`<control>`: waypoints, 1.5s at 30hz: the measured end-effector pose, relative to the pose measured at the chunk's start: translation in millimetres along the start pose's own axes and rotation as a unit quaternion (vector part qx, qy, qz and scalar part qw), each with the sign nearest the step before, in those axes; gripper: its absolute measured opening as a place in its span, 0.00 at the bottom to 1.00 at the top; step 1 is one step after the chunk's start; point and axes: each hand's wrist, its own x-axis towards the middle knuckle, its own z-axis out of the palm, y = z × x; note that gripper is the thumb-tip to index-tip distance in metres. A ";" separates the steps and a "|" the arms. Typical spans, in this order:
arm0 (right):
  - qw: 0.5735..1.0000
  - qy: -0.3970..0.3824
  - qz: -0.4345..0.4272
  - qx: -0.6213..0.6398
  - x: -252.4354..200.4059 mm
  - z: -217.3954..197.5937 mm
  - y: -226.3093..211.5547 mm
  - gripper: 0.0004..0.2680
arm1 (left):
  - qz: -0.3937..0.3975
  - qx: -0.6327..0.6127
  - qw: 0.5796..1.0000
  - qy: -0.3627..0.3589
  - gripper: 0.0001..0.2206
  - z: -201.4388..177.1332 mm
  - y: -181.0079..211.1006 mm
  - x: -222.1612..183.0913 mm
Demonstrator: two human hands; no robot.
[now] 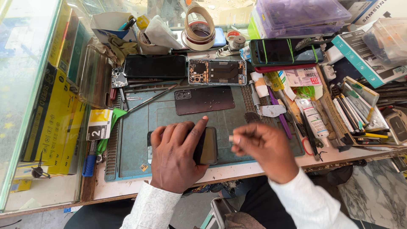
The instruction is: The person uses a screwdriver to remove screws from a disassembled smartphone, then uses a plastic pry tool to separate the back cover. The person handles the phone and tools throughout the process.
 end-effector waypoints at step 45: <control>0.916 -0.058 -0.299 -0.259 1.4 28.5 -49.0 0.05 | -0.036 -0.336 0.927 0.162 0.24 -35.7 10.5 -35.0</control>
